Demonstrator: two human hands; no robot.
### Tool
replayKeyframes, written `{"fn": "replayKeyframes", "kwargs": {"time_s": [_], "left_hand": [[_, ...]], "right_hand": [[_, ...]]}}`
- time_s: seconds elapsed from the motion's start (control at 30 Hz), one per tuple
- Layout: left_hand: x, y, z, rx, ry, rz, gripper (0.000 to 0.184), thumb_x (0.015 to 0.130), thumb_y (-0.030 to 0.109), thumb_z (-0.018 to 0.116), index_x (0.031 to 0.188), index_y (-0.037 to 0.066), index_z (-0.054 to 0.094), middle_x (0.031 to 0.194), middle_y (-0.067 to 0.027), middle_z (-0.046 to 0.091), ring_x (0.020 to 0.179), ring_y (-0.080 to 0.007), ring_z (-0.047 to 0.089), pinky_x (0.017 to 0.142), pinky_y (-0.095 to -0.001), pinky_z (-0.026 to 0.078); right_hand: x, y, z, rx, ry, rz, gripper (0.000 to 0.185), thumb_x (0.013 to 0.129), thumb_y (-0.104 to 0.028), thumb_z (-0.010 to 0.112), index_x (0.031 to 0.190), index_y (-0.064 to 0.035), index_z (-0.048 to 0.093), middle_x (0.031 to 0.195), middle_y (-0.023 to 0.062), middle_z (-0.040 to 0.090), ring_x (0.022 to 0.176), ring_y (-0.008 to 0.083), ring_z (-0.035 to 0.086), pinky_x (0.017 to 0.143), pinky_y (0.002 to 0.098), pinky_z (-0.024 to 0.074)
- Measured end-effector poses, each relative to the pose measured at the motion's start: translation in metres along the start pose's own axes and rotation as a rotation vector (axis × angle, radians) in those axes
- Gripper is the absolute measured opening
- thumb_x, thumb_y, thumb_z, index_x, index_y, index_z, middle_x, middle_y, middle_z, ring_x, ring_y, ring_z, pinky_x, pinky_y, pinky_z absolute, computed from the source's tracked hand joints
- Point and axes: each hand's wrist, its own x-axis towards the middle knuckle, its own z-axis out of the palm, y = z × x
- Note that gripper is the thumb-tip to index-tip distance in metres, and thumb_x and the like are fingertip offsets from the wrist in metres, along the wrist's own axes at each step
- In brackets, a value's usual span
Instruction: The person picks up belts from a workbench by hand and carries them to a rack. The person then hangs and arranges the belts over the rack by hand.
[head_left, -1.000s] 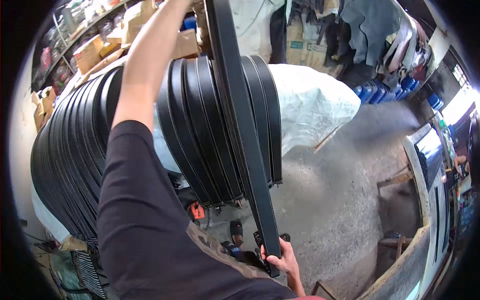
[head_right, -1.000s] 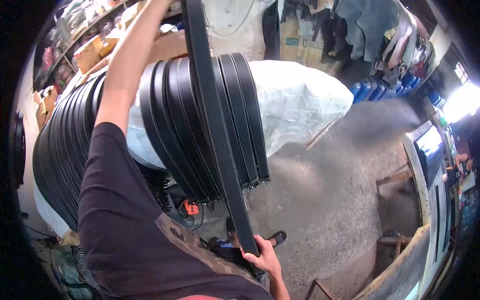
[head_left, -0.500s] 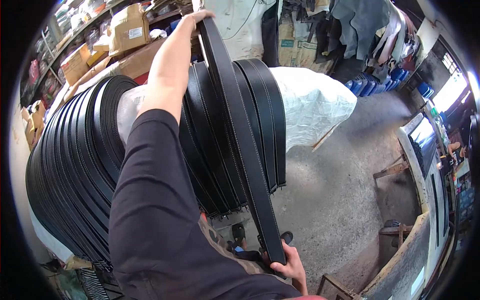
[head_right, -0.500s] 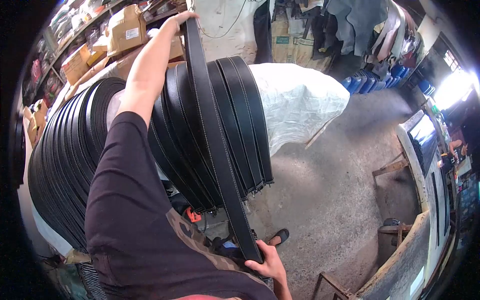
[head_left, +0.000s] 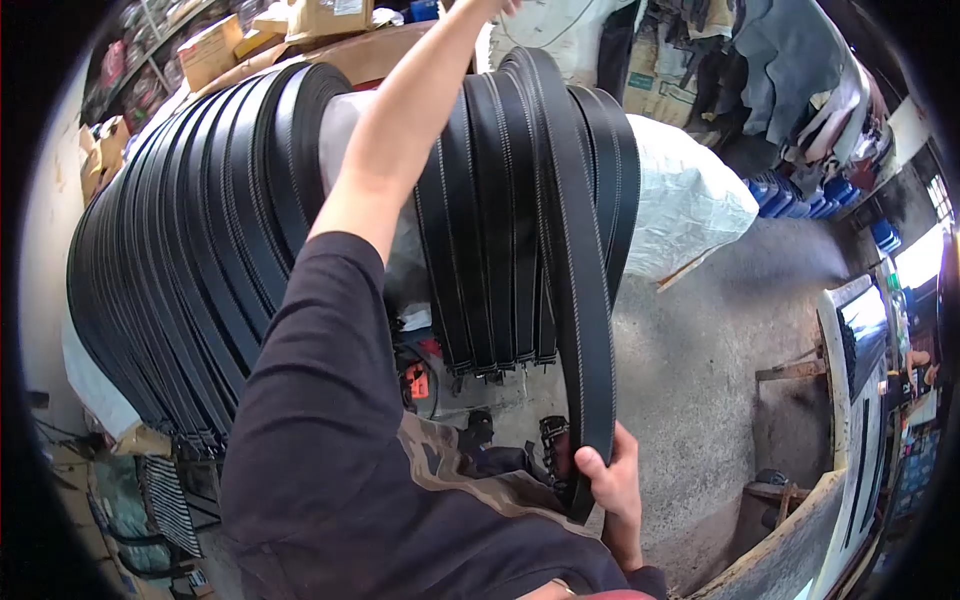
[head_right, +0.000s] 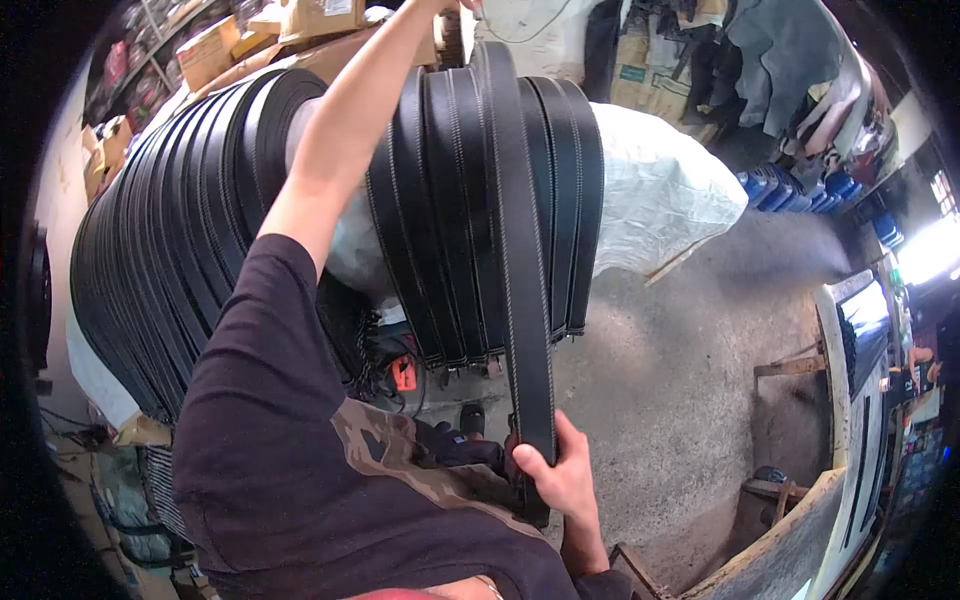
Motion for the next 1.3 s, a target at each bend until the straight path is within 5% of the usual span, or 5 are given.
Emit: {"fn": "replayKeyframes", "kwargs": {"time_s": [0.33,0.5,0.67,0.9,1.3], "left_hand": [[-0.055,0.026,0.028,0.078,-0.223,-0.073,0.1,0.067,0.086,0.056,0.136,0.013,0.055,0.136,-0.017,0.055,0.076,-0.0287,0.067,0.066,-0.0373,0.056],[-0.012,0.038,0.037,0.24,-0.399,-0.054,0.062,0.069,0.048,0.067,0.121,0.016,0.066,0.131,-0.0117,0.06,0.119,-0.0301,0.058,0.099,-0.0419,0.045],[0.125,0.003,0.088,0.306,-0.201,0.11,0.056,0.066,0.043,0.078,0.113,0.014,0.07,0.124,-0.0137,0.065,0.111,-0.0302,0.063,0.095,-0.0425,0.049],[-0.024,0.049,0.023,0.597,-0.532,0.216,0.04,0.074,0.03,0.069,0.103,0.002,0.07,0.108,-0.0125,0.069,0.095,-0.0234,0.064,0.088,-0.0358,0.048],[0.005,0.057,0.053,0.599,-0.512,-0.281,0.029,0.074,0.023,0.071,0.1,0.01,0.072,0.104,-0.0064,0.071,0.102,-0.0226,0.066,0.093,-0.043,0.049]], "right_hand": [[0.004,-0.005,0.011,-0.151,0.039,-0.035,0.031,0.084,-0.021,0.074,0.098,0.0022,0.059,0.071,0.0036,0.063,0.066,0.0091,0.06,0.06,0.0266,0.048],[0.001,-0.003,0.017,-0.288,0.036,-0.054,0.038,0.086,-0.026,0.074,0.103,0.0048,0.059,0.073,0.0081,0.066,0.067,0.0116,0.062,0.062,0.0281,0.0486],[0.0,0.002,0.024,-0.334,0.072,-0.077,0.054,0.085,-0.035,0.074,0.112,0.008,0.057,0.085,0.0205,0.069,0.081,0.0216,0.069,0.072,0.0346,0.0524],[0.006,-0.008,0.02,-0.414,0.054,-0.056,0.04,0.086,-0.026,0.072,0.106,0.0061,0.06,0.074,0.0088,0.066,0.069,0.0125,0.062,0.063,0.0289,0.0496],[0.022,-0.002,-0.007,-0.138,-0.055,0.006,0.019,0.091,-0.014,0.065,0.099,0.0015,0.058,0.08,0.0037,0.063,0.069,0.0086,0.06,0.064,0.0254,0.0502]]}}
